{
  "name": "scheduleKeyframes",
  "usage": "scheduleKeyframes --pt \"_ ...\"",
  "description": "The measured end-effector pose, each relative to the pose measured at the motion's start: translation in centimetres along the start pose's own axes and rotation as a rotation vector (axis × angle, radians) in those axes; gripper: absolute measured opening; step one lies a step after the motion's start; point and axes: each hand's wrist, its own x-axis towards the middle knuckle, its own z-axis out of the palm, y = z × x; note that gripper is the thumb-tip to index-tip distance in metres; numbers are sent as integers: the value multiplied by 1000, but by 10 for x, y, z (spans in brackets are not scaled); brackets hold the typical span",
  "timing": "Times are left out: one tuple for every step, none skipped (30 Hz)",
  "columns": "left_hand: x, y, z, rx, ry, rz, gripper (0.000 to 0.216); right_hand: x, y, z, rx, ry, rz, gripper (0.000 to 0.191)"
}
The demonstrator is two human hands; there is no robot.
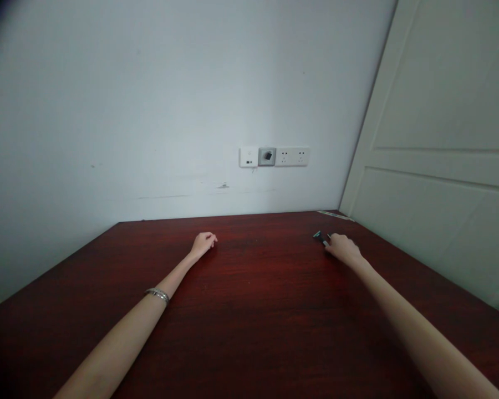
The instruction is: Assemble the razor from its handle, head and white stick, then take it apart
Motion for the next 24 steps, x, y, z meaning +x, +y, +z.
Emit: scheduleKeyframes --pt "0 0 0 -1 0 -2 25 0 -1 0 8 -3 4 19" --pt "0 0 0 -3 -1 -3 25 1 -2 -1 19 -6 8 18" --pt "0 0 0 -5 -2 -4 25 1 -3 -1 30 -10 13 16" --pt "0 0 1 -8 -2 -4 25 1 -3 -2 42 -12 18 15" --pt "0 0 1 -12 -2 -3 25 1 -4 -3 54 -12 22 14" --pt "0 0 1 -17 -1 -2 25 1 -5 -4 67 -11 24 14" --pt "0 0 1 -22 0 -2 24 1 -5 -5 81 -9 25 14" --pt "0 0 1 -28 3 -3 24 0 -5 -6 96 -6 23 13" --pt "0 0 2 -34 5 -6 24 0 -6 -7 114 -3 17 14" --pt "0 0 2 -43 8 -12 24 0 -7 -9 135 -1 6 14" --pt "0 -1 2 -53 11 -21 24 -1 -9 -10 159 2 -7 15" --pt "1 0 2 -65 14 -33 24 -1 -12 -12 186 6 -21 16" --pt "1 0 2 -80 19 -50 23 -1 -16 -13 214 8 -35 17" --pt "1 1 1 -96 25 -70 23 -2 -22 -14 239 10 -50 20" --pt "1 2 1 -113 31 -92 23 -4 -29 -15 273 9 -65 23" --pt "2 4 1 -131 39 -113 23 -5 -38 -16 316 6 -87 26" --pt "1 7 1 -148 47 -130 24 -8 -49 -17 372 -1 -118 29" --pt "1 11 2 -166 54 -141 26 -11 -61 -17 481 -14 -160 31" --pt "0 16 2 -183 59 -142 28 -15 -74 -17 601 -15 -214 32" --pt "0 21 3 -199 61 -135 31 -19 -88 -17 701 -23 -251 32" --pt "-2 28 5 -214 56 -119 32 -24 -102 -16 782 -33 -281 32" --pt "-3 35 6 -227 48 -98 34 -29 -117 -16 842 -49 -309 31" --pt "-5 42 8 -238 40 -73 36 -33 -131 -14 889 -59 -320 31" --pt "-7 49 10 -246 31 -46 37 -38 -145 -12 923 -71 -334 30"
